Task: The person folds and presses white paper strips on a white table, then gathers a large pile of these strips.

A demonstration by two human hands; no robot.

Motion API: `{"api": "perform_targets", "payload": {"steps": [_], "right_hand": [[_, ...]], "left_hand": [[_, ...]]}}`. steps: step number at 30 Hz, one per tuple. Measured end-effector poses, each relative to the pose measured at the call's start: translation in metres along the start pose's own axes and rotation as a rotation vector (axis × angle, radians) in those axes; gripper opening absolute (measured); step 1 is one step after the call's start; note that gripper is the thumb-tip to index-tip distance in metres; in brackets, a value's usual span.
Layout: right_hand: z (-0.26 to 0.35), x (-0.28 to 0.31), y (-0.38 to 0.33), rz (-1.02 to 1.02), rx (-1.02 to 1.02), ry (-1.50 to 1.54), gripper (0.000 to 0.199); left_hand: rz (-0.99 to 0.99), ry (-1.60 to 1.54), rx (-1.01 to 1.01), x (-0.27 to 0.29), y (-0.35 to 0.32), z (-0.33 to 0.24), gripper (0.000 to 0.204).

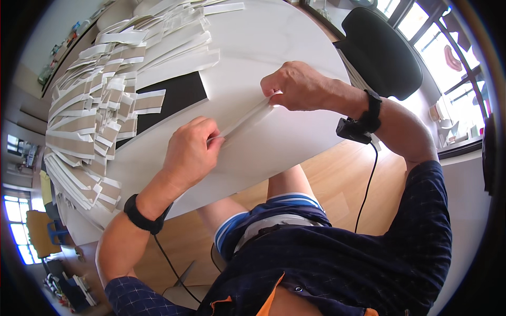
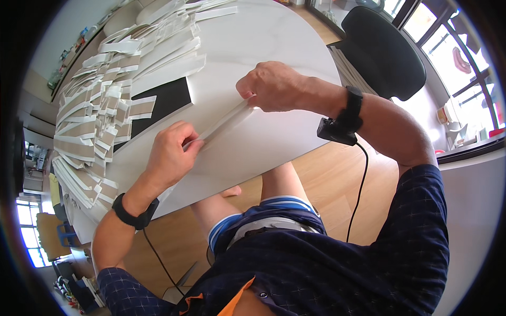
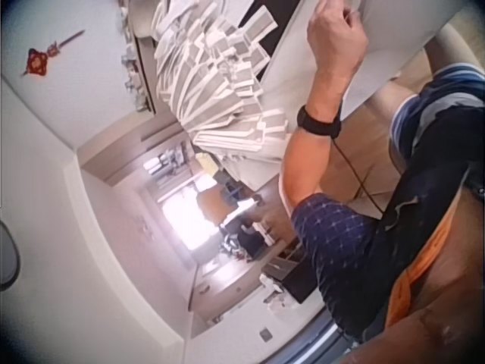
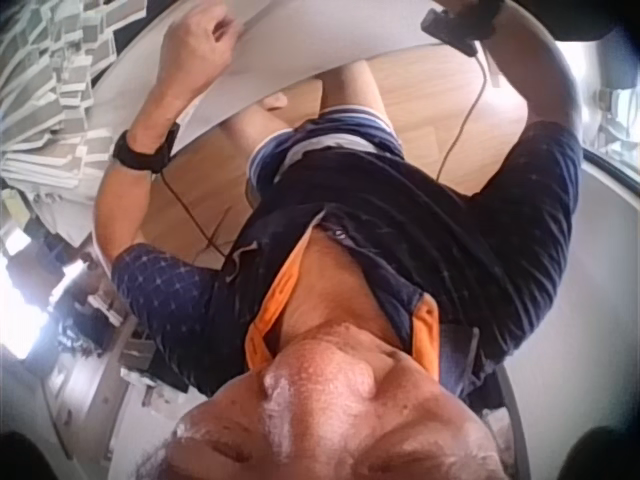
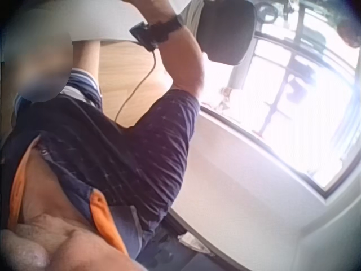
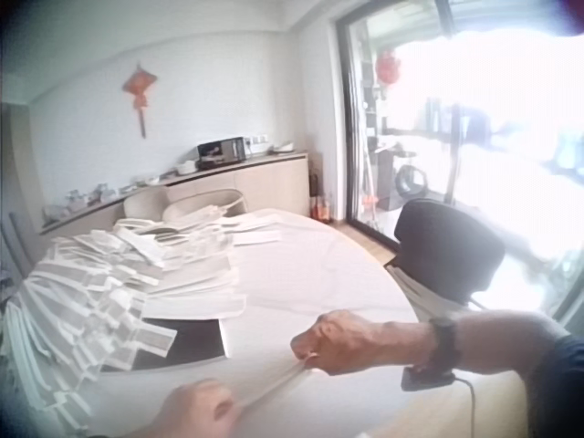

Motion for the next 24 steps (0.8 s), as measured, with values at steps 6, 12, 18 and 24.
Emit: {"api": "perform_targets", "payload": {"steps": [6, 12, 18, 24], "right_hand": [[-0.001, -0.008, -0.012, -0.057, 0.072, -0.058, 0.012], [0.008, -0.012, -0.028, -0.113, 0.233, -0.151, 0.015], [0.019, -0.021, -0.049, -0.1, 0.234, -0.204, 0.009], [0.084, -0.038, -0.046, -0.038, 0.267, -0.378, 0.068]], "left_hand": [[-0.013, 0.042, -0.042, -0.004, -0.009, -0.009, 0.011], [0.015, 0.263, -0.166, -0.013, -0.02, -0.02, 0.008], [0.037, 0.377, -0.21, -0.016, -0.032, -0.027, 0.02], [0.108, 0.405, -0.239, -0.021, -0.031, -0.027, 0.028]]}}
Point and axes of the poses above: each hand's wrist, its own y-axis towards the middle knuckle, its own x-axis out of the back of the hand, z = x × y, the point moved 6 cm from there along y, towards the middle knuckle, and after that the axes turned 6 degrees about -y, right-handed, at the moved point
